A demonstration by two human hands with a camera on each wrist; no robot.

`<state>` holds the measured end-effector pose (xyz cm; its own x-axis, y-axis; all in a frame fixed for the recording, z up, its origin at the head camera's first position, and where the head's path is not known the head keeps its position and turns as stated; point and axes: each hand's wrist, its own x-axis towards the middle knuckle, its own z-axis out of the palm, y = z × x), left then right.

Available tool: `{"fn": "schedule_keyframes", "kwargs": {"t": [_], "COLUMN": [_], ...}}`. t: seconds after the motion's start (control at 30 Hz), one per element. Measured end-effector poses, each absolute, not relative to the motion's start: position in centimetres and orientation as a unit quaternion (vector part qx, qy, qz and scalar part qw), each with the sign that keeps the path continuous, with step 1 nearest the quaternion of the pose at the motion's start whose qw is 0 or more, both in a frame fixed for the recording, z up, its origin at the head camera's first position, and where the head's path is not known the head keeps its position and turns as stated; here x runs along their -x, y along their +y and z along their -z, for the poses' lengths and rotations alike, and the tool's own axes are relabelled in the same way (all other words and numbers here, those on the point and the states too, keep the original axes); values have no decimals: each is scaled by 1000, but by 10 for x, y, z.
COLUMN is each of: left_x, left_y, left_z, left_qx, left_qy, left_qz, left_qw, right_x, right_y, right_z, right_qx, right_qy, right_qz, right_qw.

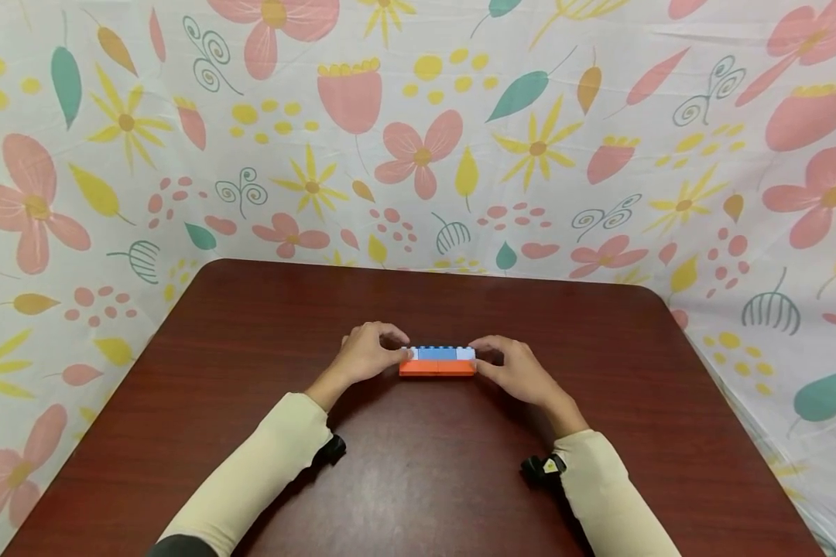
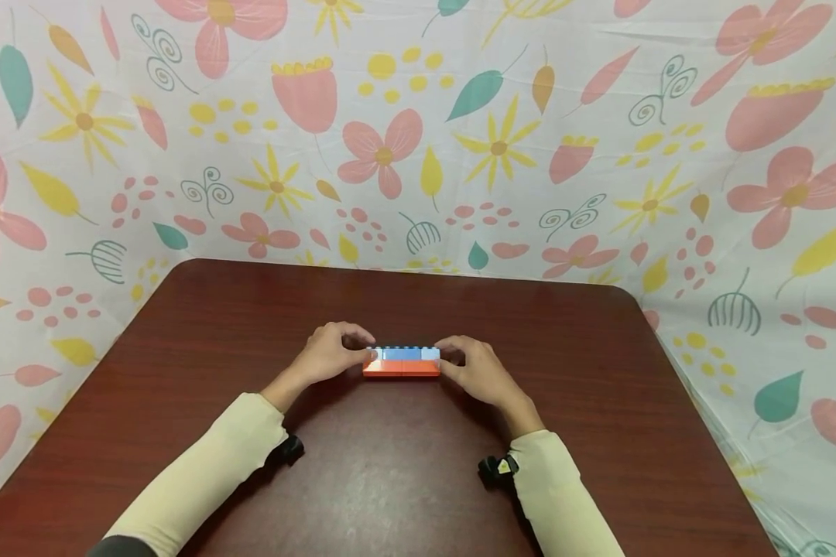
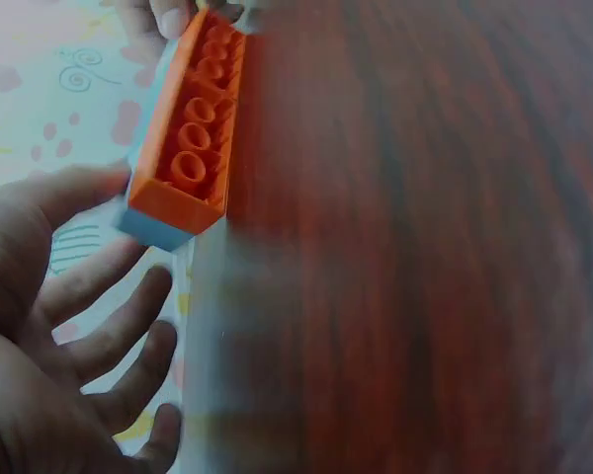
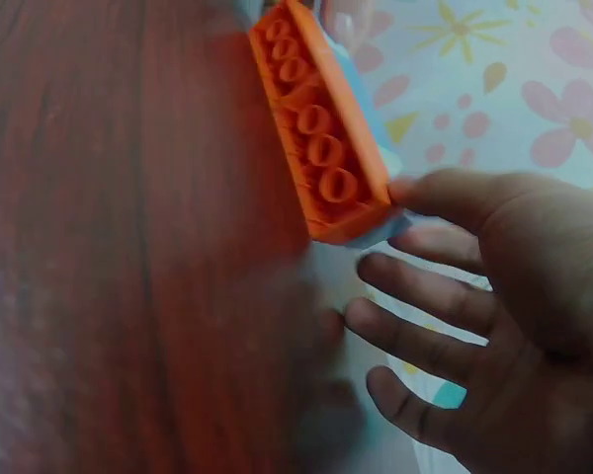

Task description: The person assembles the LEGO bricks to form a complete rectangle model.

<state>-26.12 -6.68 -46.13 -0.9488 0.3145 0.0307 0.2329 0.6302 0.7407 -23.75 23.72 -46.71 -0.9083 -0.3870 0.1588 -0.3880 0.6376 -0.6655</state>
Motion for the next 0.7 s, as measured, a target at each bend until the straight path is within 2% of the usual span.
{"fn": "schedule_keyframes", "kwargs": {"t": [0.2,0.7], "left_x": [262,258], "left_y": [-61,-60], "left_z": [460,458], "left_qx": [-155,-155], "left_qy": [908,917], "left_qz": [-390,-366], "left_qw": [11,9], "right_x": [237,235], "right_y": [236,233], "right_z": [471,473], "right_qx": [-201,-206], "right_qy": [-909,-910], "right_qz": [-364,-357], "right_qw": [36,35]}}
